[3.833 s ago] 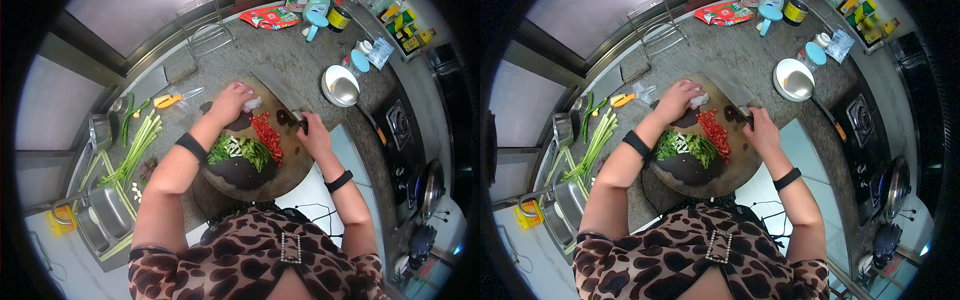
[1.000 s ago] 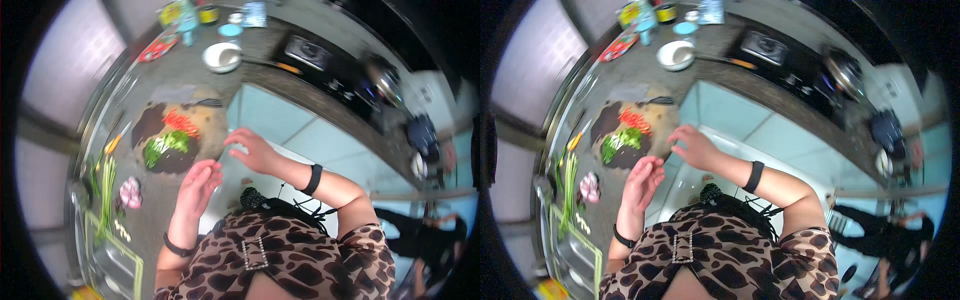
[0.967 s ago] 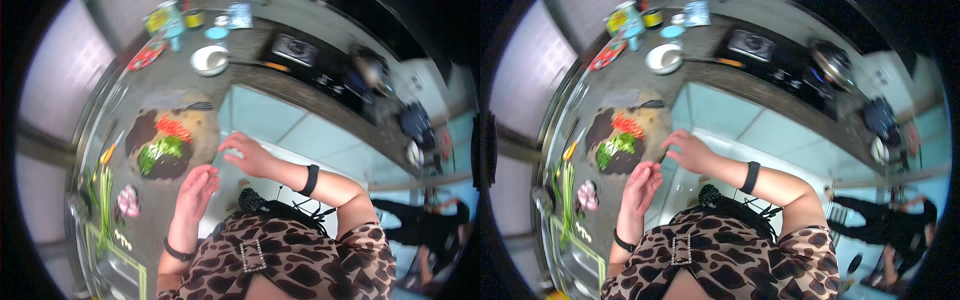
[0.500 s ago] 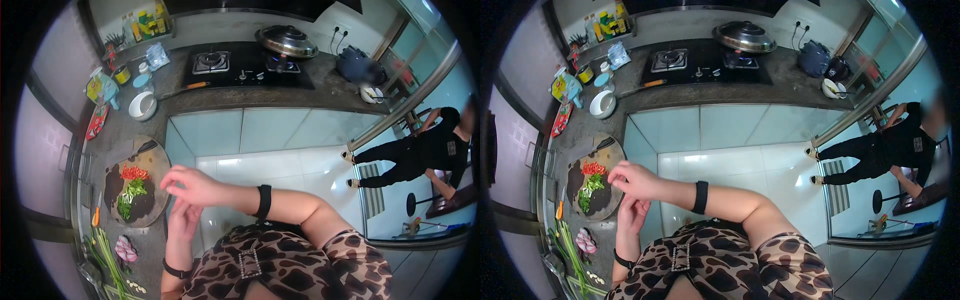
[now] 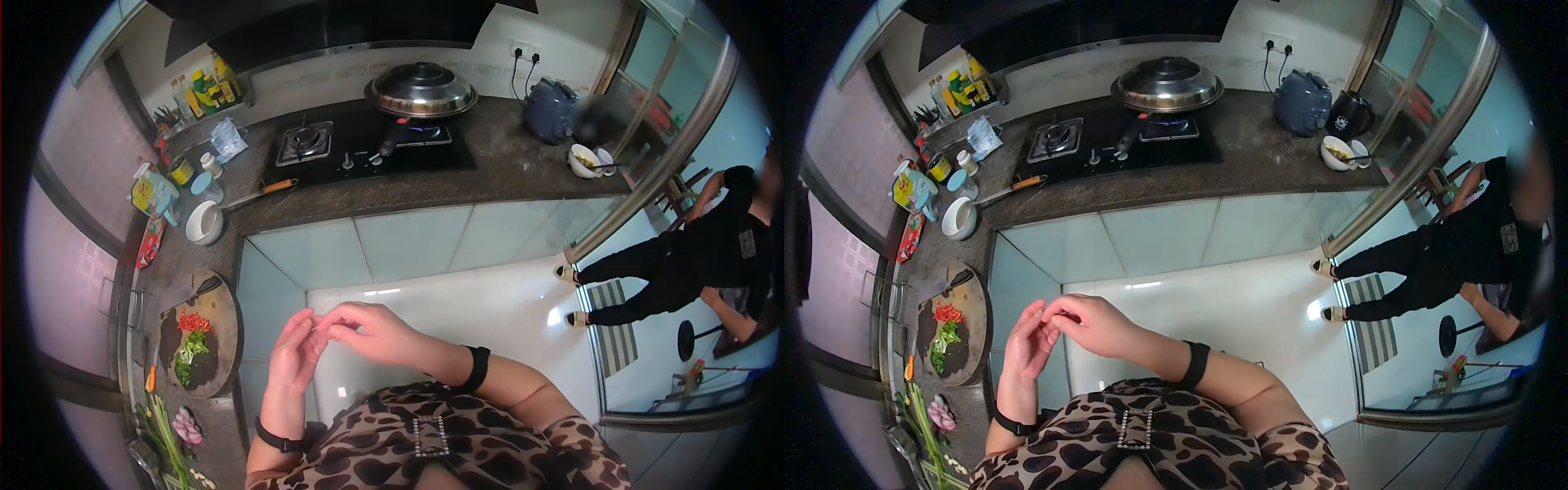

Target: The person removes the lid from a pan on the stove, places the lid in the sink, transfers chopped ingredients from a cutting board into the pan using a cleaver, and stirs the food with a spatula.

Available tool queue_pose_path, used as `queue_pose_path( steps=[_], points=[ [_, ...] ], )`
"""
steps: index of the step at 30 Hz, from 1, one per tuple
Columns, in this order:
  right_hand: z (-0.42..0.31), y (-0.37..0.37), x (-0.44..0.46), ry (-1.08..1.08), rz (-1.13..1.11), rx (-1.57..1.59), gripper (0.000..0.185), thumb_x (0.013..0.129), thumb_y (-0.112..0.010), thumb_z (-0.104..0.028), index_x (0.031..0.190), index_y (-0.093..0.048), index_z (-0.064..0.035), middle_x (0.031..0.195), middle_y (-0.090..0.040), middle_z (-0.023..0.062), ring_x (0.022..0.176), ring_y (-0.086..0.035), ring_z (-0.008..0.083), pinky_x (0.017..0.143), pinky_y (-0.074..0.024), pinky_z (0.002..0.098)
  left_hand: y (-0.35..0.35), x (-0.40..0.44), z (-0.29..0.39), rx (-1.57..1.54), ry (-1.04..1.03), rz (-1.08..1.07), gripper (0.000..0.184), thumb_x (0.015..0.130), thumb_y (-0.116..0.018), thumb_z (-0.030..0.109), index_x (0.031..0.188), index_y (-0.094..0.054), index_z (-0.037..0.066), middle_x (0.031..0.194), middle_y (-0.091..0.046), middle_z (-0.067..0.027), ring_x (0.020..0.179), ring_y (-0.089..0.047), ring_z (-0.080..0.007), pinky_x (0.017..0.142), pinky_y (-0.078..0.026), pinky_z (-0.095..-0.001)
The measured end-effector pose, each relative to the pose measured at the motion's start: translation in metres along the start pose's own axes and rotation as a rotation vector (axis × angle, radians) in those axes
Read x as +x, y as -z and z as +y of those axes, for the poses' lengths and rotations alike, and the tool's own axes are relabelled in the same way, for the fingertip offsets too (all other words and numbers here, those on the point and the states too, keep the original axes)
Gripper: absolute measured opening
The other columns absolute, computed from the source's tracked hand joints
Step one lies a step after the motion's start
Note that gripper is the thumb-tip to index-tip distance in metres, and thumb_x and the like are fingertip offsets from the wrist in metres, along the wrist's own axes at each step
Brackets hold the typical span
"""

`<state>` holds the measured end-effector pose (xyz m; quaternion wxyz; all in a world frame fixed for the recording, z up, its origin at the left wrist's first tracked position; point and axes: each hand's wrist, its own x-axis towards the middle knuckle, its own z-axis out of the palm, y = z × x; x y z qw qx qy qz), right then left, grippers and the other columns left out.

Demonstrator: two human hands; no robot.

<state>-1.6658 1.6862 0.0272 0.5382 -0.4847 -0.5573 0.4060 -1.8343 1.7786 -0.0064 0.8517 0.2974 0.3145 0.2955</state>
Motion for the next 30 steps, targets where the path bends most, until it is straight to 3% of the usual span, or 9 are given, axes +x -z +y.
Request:
queue_pose_path(
  steps=[8, 10, 16, 18, 19, 21, 22, 24, 30],
  points=[
    [-0.003, 0.053, -0.036, -0.169, 0.037, 0.041, 0.016, 0.092, -0.050, -0.009, 0.101, -0.060, -0.0024, 0.091, -0.064, 0.0054, 0.080, -0.061, 0.0119, 0.074, -0.0482, 0.0259, -0.041, 0.026, -0.014, 0.123, 0.078, -0.033, 0.022, 0.093, -0.050, 0.011, 0.114, -0.051, 0.004, 0.104, -0.060, -0.0106, 0.086, -0.060, -0.0170, 0.075, -0.049, -0.0274],
    [-0.003, 0.061, -0.041, -0.157, 0.071, 0.003, 0.017, 0.093, -0.048, -0.016, 0.096, -0.059, -0.0034, 0.078, -0.061, 0.0040, 0.071, -0.057, 0.0119, 0.068, -0.0466, 0.0260, -0.045, 0.034, -0.012, 0.141, 0.094, -0.038, 0.022, 0.093, -0.049, 0.012, 0.113, -0.052, 0.004, 0.105, -0.060, -0.0108, 0.086, -0.060, -0.0169, 0.075, -0.049, -0.0274],
    [-0.006, 0.061, -0.042, -0.240, 0.170, -0.109, 0.024, 0.094, -0.048, -0.024, 0.083, -0.056, -0.0044, 0.065, -0.053, 0.0026, 0.060, -0.047, 0.0116, 0.057, -0.0398, 0.0272, -0.056, 0.061, -0.004, 0.102, 0.149, -0.160, 0.020, 0.096, -0.045, 0.019, 0.104, -0.055, 0.003, 0.094, -0.062, -0.0103, 0.081, -0.060, -0.0173, 0.073, -0.049, -0.0270],
    [-0.009, 0.057, -0.037, -0.219, 0.187, -0.161, 0.027, 0.094, -0.048, -0.026, 0.080, -0.055, -0.0041, 0.064, -0.052, 0.0029, 0.059, -0.045, 0.0120, 0.056, -0.0388, 0.0279, -0.053, 0.071, -0.001, 0.111, 0.143, -0.294, 0.028, 0.098, -0.042, 0.025, 0.083, -0.053, 0.005, 0.073, -0.056, -0.0055, 0.067, -0.053, -0.0150, 0.063, -0.044, -0.0254],
    [-0.010, 0.056, -0.033, -0.202, 0.198, -0.206, 0.030, 0.094, -0.048, -0.028, 0.077, -0.054, -0.0038, 0.062, -0.050, 0.0032, 0.058, -0.044, 0.0124, 0.055, -0.0378, 0.0285, -0.053, 0.074, 0.002, 0.114, 0.140, -0.304, 0.028, 0.098, -0.042, 0.025, 0.083, -0.053, 0.005, 0.073, -0.056, -0.0055, 0.067, -0.053, -0.0150, 0.063, -0.044, -0.0254],
    [-0.008, 0.052, -0.027, -0.209, 0.186, -0.214, 0.031, 0.094, -0.048, -0.028, 0.076, -0.053, -0.0035, 0.062, -0.050, 0.0041, 0.057, -0.044, 0.0132, 0.055, -0.0380, 0.0294, -0.051, 0.077, 0.007, 0.051, 0.163, -0.423, 0.039, 0.099, -0.038, 0.030, 0.065, -0.040, 0.011, 0.058, -0.038, 0.0000, 0.054, -0.036, -0.0121, 0.053, -0.033, -0.0250],
    [-0.007, 0.050, -0.025, -0.222, 0.168, -0.219, 0.033, 0.095, -0.048, -0.029, 0.074, -0.051, -0.0031, 0.061, -0.049, 0.0050, 0.057, -0.043, 0.0140, 0.056, -0.0382, 0.0302, -0.048, 0.078, 0.010, 0.054, 0.164, -0.428, 0.039, 0.099, -0.038, 0.030, 0.065, -0.040, 0.011, 0.058, -0.038, 0.0000, 0.054, -0.036, -0.0121, 0.053, -0.033, -0.0250],
    [-0.003, 0.047, -0.020, -0.220, 0.154, -0.244, 0.034, 0.095, -0.047, -0.028, 0.073, -0.049, -0.0030, 0.061, -0.049, 0.0059, 0.058, -0.043, 0.0146, 0.056, -0.0386, 0.0309, -0.042, 0.082, 0.015, 0.052, 0.177, -0.450, 0.044, 0.099, -0.038, 0.031, 0.059, -0.030, 0.014, 0.054, -0.026, 0.0024, 0.050, -0.024, -0.0107, 0.049, -0.024, -0.0254],
    [0.012, 0.037, -0.014, -0.158, 0.225, -0.250, 0.027, 0.097, -0.043, -0.023, 0.080, -0.050, -0.0041, 0.064, -0.048, 0.0063, 0.060, -0.043, 0.0154, 0.059, -0.0392, 0.0306, -0.024, 0.088, 0.023, 0.052, 0.148, -0.418, 0.046, 0.099, -0.039, 0.032, 0.058, -0.028, 0.014, 0.052, -0.025, 0.0033, 0.047, -0.022, -0.0097, 0.045, -0.021, -0.0251]
  ],
)
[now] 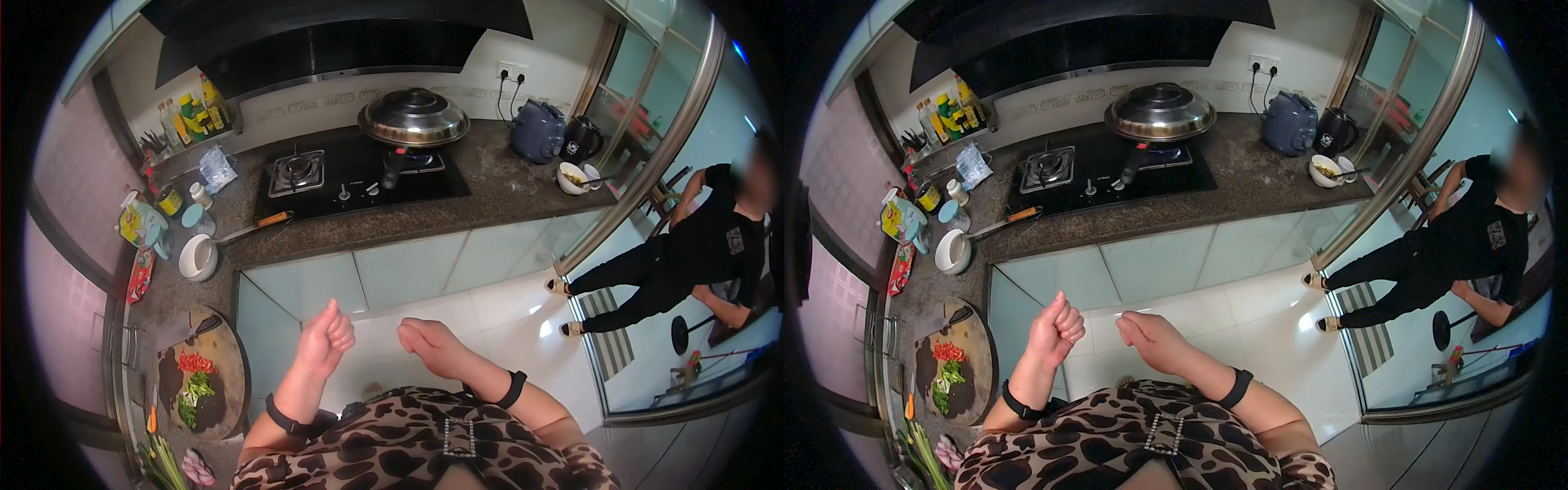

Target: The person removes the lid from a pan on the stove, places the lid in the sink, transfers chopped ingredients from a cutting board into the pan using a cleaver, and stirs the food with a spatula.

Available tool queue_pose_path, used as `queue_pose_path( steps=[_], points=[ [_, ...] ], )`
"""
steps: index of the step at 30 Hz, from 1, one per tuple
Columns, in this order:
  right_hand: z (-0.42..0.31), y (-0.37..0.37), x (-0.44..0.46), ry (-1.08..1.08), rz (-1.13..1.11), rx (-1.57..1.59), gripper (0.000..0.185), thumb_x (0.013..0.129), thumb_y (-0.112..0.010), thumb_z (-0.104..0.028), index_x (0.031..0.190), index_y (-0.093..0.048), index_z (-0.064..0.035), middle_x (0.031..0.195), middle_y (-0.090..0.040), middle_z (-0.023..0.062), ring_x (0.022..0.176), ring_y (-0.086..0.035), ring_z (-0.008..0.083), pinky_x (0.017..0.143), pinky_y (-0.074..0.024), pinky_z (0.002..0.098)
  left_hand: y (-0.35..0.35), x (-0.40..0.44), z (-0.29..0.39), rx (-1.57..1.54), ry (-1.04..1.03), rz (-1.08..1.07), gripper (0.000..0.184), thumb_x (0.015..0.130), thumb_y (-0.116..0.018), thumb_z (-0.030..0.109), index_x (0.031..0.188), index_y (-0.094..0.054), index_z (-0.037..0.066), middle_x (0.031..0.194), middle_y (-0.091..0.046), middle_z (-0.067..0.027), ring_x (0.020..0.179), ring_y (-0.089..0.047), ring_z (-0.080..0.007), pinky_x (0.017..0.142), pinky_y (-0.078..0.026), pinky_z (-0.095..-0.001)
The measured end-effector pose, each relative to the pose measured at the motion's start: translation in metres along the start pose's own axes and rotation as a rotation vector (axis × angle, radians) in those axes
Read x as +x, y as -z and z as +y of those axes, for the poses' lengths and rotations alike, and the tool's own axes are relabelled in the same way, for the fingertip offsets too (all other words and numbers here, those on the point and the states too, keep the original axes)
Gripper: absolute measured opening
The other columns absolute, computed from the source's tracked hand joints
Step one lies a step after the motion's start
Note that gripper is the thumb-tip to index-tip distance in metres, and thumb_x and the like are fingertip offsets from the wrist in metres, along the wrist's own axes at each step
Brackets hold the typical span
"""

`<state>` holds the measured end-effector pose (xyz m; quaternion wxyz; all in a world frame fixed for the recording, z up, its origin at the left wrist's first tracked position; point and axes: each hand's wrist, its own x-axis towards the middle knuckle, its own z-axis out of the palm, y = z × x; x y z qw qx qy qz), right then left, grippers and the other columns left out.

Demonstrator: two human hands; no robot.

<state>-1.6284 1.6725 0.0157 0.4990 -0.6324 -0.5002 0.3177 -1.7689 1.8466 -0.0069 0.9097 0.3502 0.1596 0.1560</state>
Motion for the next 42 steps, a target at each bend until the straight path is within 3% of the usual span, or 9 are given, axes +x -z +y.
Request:
queue_pose_path(
  steps=[2, 4, 7, 11, 14, 16, 28, 34, 42],
  points=[
    [-0.002, -0.004, 0.003, 0.015, 0.025, 0.033, 0.023, 0.097, -0.042, -0.021, 0.084, -0.052, -0.0050, 0.066, -0.049, 0.0053, 0.061, -0.043, 0.0146, 0.059, -0.0390, 0.0295, 0.001, -0.002, 0.003, 0.002, 0.015, 0.023, 0.046, 0.099, -0.039, 0.033, 0.058, -0.028, 0.014, 0.052, -0.024, 0.0033, 0.047, -0.021, -0.0097, 0.045, -0.021, -0.0252],
    [-0.009, -0.010, 0.004, -0.131, 0.024, 0.165, 0.015, 0.096, -0.045, -0.017, 0.093, -0.056, -0.0072, 0.068, -0.051, 0.0034, 0.062, -0.044, 0.0125, 0.059, -0.0389, 0.0268, 0.003, -0.004, 0.004, 0.001, 0.029, 0.050, 0.046, 0.099, -0.039, 0.033, 0.058, -0.028, 0.014, 0.052, -0.024, 0.0033, 0.047, -0.021, -0.0097, 0.045, -0.021, -0.0253],
    [-0.005, -0.014, 0.006, -0.129, -0.077, 0.096, 0.012, 0.094, -0.050, -0.016, 0.097, -0.058, -0.0081, 0.070, -0.053, 0.0021, 0.063, -0.046, 0.0107, 0.060, -0.0392, 0.0249, 0.006, -0.004, 0.003, 0.028, 0.034, 0.073, 0.045, 0.099, -0.039, 0.033, 0.059, -0.029, 0.014, 0.053, -0.024, 0.0031, 0.047, -0.022, -0.0100, 0.045, -0.021, -0.0252],
    [-0.004, -0.020, 0.007, -0.123, -0.089, 0.096, 0.012, 0.093, -0.053, -0.018, 0.097, -0.058, -0.0074, 0.072, -0.055, 0.0026, 0.065, -0.048, 0.0105, 0.062, -0.0408, 0.0250, 0.005, -0.004, -0.002, 0.043, 0.044, 0.050, 0.044, 0.099, -0.038, 0.033, 0.061, -0.030, 0.013, 0.053, -0.026, 0.0028, 0.048, -0.023, -0.0101, 0.046, -0.022, -0.0249],
    [0.000, -0.023, 0.006, -0.043, -0.016, 0.119, 0.009, 0.093, -0.055, -0.014, 0.092, -0.058, -0.0058, 0.066, -0.047, -0.0038, 0.062, -0.040, 0.0043, 0.057, -0.0359, 0.0208, 0.002, -0.005, -0.004, 0.070, 0.058, 0.072, 0.042, 0.099, -0.037, 0.032, 0.062, -0.033, 0.012, 0.053, -0.026, 0.0030, 0.048, -0.023, -0.0100, 0.047, -0.022, -0.0250],
    [-0.003, -0.018, 0.005, -0.093, -0.099, 0.019, 0.015, 0.092, -0.053, -0.019, 0.089, -0.057, -0.0047, 0.077, -0.061, 0.0056, 0.067, -0.053, 0.0148, 0.064, -0.0434, 0.0277, 0.000, -0.004, -0.005, 0.089, 0.069, 0.081, 0.042, 0.099, -0.037, 0.031, 0.063, -0.034, 0.012, 0.053, -0.027, 0.0032, 0.048, -0.023, -0.0099, 0.047, -0.023, -0.0251],
    [0.002, -0.018, -0.004, -0.039, -0.157, 0.010, 0.038, 0.093, -0.048, -0.034, 0.070, -0.052, -0.0048, 0.064, -0.056, 0.0091, 0.061, -0.054, 0.0233, 0.059, -0.0423, 0.0336, -0.008, 0.002, -0.015, 0.082, 0.114, 0.057, 0.038, 0.099, -0.038, 0.028, 0.065, -0.039, 0.011, 0.053, -0.031, 0.0036, 0.049, -0.029, -0.0093, 0.048, -0.025, -0.0252],
    [0.002, -0.015, -0.013, -0.043, -0.121, -0.013, 0.035, 0.095, -0.043, -0.030, 0.073, -0.051, -0.0041, 0.070, -0.058, 0.0110, 0.067, -0.056, 0.0278, 0.065, -0.0434, 0.0368, -0.020, 0.007, -0.020, 0.094, 0.127, 0.034, 0.036, 0.099, -0.039, 0.027, 0.068, -0.042, 0.010, 0.055, -0.032, 0.0026, 0.051, -0.029, -0.0096, 0.050, -0.026, -0.0251],
    [0.005, -0.013, -0.019, -0.003, -0.016, 0.031, 0.022, 0.092, -0.046, -0.023, 0.086, -0.058, -0.0047, 0.083, -0.064, 0.0118, 0.079, -0.061, 0.0291, 0.071, -0.0462, 0.0363, -0.027, 0.014, -0.026, 0.112, 0.168, 0.003, 0.035, 0.099, -0.039, 0.027, 0.070, -0.043, 0.009, 0.057, -0.032, 0.0020, 0.053, -0.030, -0.0104, 0.052, -0.028, -0.0257]
  ],
)
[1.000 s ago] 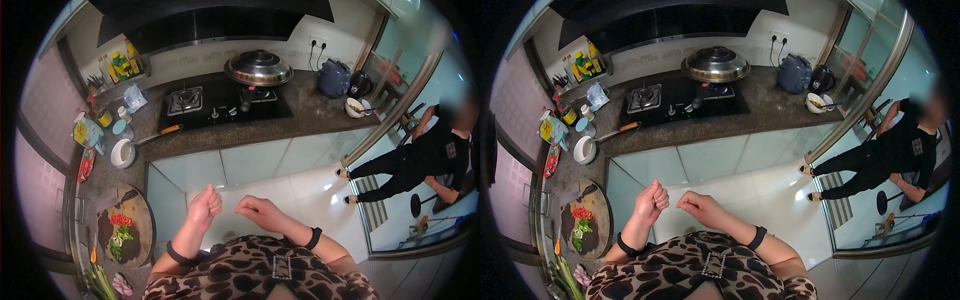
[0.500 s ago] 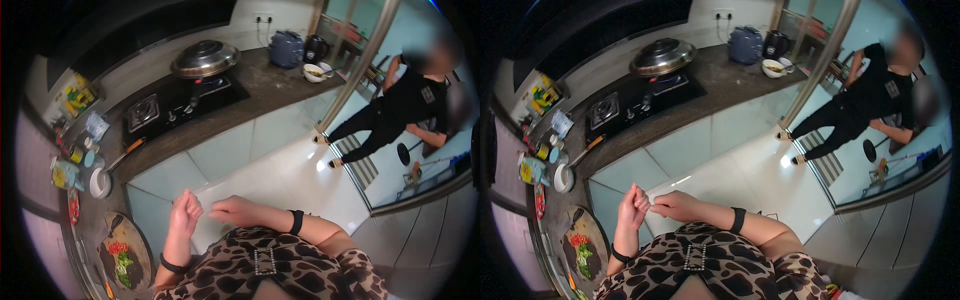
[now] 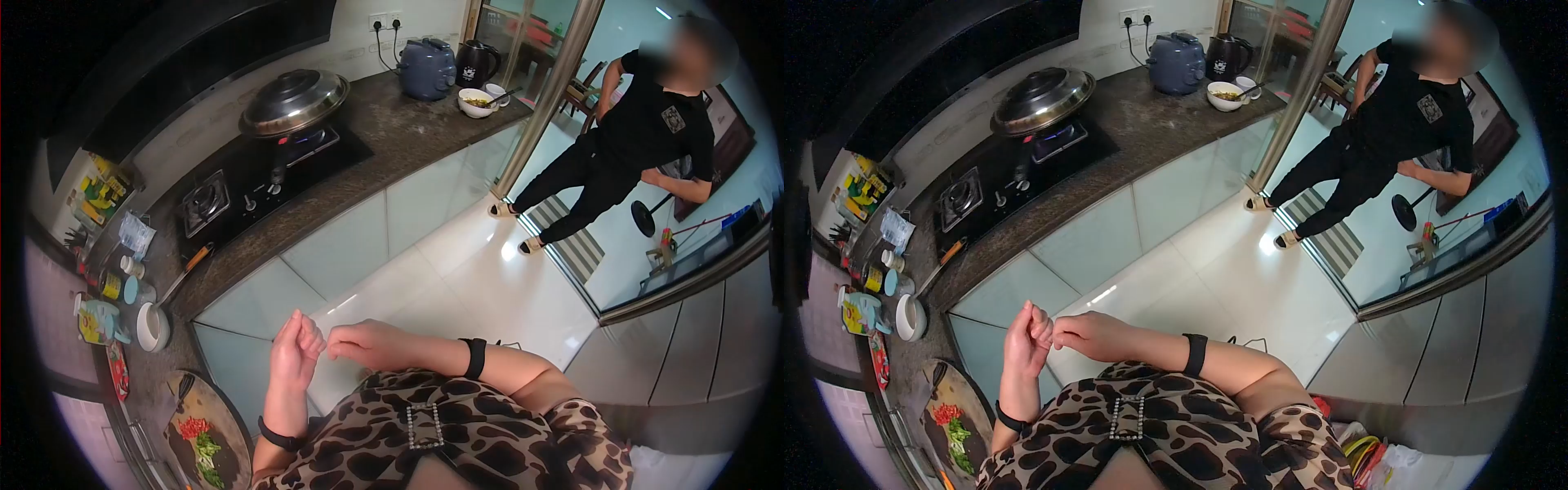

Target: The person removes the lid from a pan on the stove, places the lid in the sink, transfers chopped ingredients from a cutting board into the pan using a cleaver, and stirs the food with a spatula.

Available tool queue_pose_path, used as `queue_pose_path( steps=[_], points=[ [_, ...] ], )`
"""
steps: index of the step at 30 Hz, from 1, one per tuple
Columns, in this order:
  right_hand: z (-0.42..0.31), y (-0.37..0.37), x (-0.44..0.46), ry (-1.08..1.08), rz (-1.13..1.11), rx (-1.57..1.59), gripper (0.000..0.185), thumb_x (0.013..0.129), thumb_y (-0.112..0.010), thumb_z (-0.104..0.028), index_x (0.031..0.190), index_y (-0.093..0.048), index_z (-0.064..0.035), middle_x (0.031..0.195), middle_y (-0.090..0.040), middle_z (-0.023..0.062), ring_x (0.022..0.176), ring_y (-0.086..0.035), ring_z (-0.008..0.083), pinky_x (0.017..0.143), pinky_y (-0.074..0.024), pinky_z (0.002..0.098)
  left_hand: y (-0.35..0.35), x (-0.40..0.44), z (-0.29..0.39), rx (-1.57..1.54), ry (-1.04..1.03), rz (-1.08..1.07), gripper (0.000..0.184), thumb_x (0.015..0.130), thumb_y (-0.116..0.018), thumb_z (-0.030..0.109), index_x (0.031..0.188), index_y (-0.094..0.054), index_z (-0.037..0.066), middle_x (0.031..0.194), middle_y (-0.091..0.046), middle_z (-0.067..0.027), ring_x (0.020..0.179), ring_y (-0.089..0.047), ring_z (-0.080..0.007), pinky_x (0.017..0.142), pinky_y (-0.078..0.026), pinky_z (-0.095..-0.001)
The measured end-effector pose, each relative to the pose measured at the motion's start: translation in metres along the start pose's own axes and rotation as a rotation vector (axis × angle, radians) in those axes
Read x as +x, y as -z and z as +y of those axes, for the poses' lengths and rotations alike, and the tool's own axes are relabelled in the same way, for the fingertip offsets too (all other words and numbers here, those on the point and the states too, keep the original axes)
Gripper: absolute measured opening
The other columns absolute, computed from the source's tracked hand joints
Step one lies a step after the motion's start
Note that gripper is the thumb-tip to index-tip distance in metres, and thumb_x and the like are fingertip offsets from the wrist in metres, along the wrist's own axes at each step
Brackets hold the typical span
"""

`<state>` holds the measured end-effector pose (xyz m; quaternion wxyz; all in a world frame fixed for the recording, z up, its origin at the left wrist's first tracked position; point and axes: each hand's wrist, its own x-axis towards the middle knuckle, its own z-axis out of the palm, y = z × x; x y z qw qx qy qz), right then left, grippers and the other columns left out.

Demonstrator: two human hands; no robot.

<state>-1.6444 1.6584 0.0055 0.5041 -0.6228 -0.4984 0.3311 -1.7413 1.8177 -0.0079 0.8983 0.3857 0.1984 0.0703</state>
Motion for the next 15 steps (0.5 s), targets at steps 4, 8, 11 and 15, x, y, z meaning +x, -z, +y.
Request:
queue_pose_path(
  steps=[4, 8, 11, 15],
  points=[
    [-0.0003, 0.0023, -0.0010, 0.017, -0.027, -0.003, 0.021, 0.092, -0.048, -0.023, 0.089, -0.060, -0.0058, 0.087, -0.066, 0.0101, 0.080, -0.062, 0.0275, 0.072, -0.0470, 0.0352, -0.0011, 0.0026, -0.0001, 0.002, 0.002, 0.000, 0.034, 0.099, -0.039, 0.027, 0.070, -0.043, 0.009, 0.057, -0.032, 0.0018, 0.054, -0.030, -0.0106, 0.053, -0.028, -0.0256],
    [-0.0011, 0.0036, -0.0005, 0.009, -0.033, 0.004, 0.021, 0.091, -0.049, -0.022, 0.088, -0.061, -0.0057, 0.088, -0.066, 0.0096, 0.080, -0.062, 0.0270, 0.073, -0.0471, 0.0349, -0.0026, 0.0034, 0.0005, 0.002, 0.003, 0.004, 0.034, 0.099, -0.039, 0.027, 0.070, -0.044, 0.009, 0.057, -0.033, 0.0017, 0.054, -0.031, -0.0108, 0.053, -0.029, -0.0255],
    [-0.0015, 0.0045, 0.0012, 0.015, -0.041, 0.004, 0.021, 0.091, -0.049, -0.022, 0.088, -0.061, -0.0058, 0.088, -0.066, 0.0097, 0.081, -0.062, 0.0270, 0.073, -0.0471, 0.0349, -0.0017, 0.0046, 0.0010, -0.001, 0.000, 0.010, 0.034, 0.099, -0.039, 0.027, 0.071, -0.044, 0.009, 0.057, -0.033, 0.0014, 0.054, -0.032, -0.0111, 0.053, -0.030, -0.0255],
    [-0.0012, 0.0033, 0.0034, 0.017, -0.054, -0.002, 0.021, 0.091, -0.049, -0.023, 0.088, -0.061, -0.0055, 0.088, -0.066, 0.0099, 0.081, -0.062, 0.0271, 0.073, -0.0471, 0.0349, 0.0017, 0.0055, 0.0014, -0.003, -0.006, 0.015, 0.033, 0.099, -0.040, 0.027, 0.072, -0.045, 0.009, 0.057, -0.034, 0.0012, 0.054, -0.033, -0.0116, 0.053, -0.030, -0.0257]
  ],
)
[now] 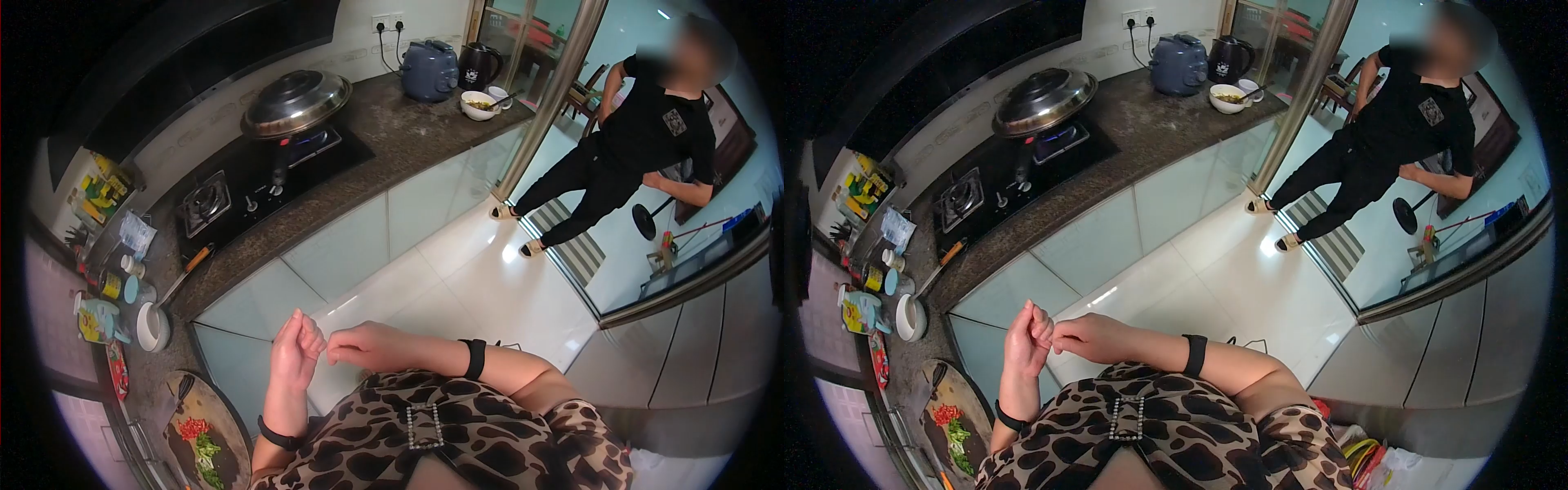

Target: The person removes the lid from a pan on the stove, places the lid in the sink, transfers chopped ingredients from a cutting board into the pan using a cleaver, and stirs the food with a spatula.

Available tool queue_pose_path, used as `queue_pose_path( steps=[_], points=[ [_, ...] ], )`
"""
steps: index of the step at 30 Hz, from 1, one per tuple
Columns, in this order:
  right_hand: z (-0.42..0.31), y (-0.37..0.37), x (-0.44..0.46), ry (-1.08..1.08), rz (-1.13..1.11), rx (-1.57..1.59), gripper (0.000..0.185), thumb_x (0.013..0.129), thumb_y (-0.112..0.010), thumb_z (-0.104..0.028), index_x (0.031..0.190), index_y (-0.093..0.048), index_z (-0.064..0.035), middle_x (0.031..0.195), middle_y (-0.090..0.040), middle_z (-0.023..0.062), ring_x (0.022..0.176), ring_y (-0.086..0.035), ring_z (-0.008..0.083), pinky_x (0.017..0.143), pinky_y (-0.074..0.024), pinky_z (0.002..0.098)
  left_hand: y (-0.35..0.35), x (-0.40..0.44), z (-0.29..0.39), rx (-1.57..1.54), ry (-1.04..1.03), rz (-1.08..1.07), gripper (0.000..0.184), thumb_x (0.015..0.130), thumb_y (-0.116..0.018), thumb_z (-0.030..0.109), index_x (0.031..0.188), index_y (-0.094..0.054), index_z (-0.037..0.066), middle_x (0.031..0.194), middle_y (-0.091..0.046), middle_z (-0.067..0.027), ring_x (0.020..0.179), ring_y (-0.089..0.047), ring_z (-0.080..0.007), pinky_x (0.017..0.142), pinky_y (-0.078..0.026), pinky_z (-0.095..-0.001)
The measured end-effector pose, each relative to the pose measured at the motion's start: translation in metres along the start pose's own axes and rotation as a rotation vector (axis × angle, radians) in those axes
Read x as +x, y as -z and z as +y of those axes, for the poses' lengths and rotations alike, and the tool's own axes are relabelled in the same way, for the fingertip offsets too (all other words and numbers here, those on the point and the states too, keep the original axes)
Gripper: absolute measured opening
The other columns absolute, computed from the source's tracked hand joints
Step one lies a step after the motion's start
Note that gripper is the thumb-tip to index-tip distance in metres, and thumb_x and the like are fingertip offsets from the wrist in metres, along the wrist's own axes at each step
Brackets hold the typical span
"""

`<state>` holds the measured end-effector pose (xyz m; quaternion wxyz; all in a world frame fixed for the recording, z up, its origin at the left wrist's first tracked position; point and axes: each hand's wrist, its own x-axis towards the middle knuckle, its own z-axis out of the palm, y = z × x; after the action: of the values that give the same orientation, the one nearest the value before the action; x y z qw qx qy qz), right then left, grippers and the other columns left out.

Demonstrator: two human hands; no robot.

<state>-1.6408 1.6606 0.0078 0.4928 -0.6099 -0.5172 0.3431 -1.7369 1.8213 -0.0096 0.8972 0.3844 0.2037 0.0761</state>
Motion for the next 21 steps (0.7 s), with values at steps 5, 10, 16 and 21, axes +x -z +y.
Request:
queue_pose_path(
  steps=[5, 10, 16, 21],
  points=[
    [-0.0012, 0.0005, 0.0020, -0.003, -0.011, 0.010, 0.021, 0.091, -0.050, -0.023, 0.088, -0.060, -0.0059, 0.087, -0.066, 0.0109, 0.080, -0.062, 0.0271, 0.073, -0.0469, 0.0351, -0.0013, -0.0002, 0.0016, -0.003, 0.003, 0.007, 0.033, 0.099, -0.040, 0.026, 0.072, -0.045, 0.008, 0.057, -0.033, 0.0012, 0.054, -0.033, -0.0117, 0.053, -0.030, -0.0258],
    [-0.0018, 0.0020, 0.0043, -0.044, -0.052, -0.028, 0.019, 0.092, -0.050, -0.021, 0.093, -0.062, -0.0066, 0.088, -0.065, 0.0092, 0.080, -0.061, 0.0234, 0.073, -0.0466, 0.0325, -0.0001, 0.0023, 0.0018, 0.000, 0.016, 0.014, 0.034, 0.099, -0.040, 0.026, 0.070, -0.043, 0.008, 0.056, -0.033, 0.0009, 0.053, -0.032, -0.0118, 0.053, -0.030, -0.0261],
    [-0.0026, 0.0020, 0.0047, -0.032, -0.045, -0.024, 0.018, 0.092, -0.050, -0.021, 0.094, -0.062, -0.0068, 0.088, -0.065, 0.0095, 0.079, -0.061, 0.0237, 0.073, -0.0465, 0.0330, -0.0005, 0.0042, 0.0006, 0.001, 0.016, 0.015, 0.035, 0.099, -0.041, 0.025, 0.069, -0.042, 0.008, 0.056, -0.033, 0.0008, 0.053, -0.032, -0.0120, 0.052, -0.030, -0.0257],
    [-0.0012, 0.0015, 0.0050, -0.053, -0.060, -0.029, 0.019, 0.092, -0.050, -0.022, 0.094, -0.062, -0.0072, 0.088, -0.065, 0.0091, 0.079, -0.061, 0.0229, 0.073, -0.0464, 0.0327, -0.0009, 0.0054, 0.0005, 0.003, 0.028, 0.024, 0.034, 0.098, -0.042, 0.025, 0.069, -0.043, 0.007, 0.057, -0.034, 0.0007, 0.053, -0.033, -0.0120, 0.051, -0.030, -0.0256]
  ],
)
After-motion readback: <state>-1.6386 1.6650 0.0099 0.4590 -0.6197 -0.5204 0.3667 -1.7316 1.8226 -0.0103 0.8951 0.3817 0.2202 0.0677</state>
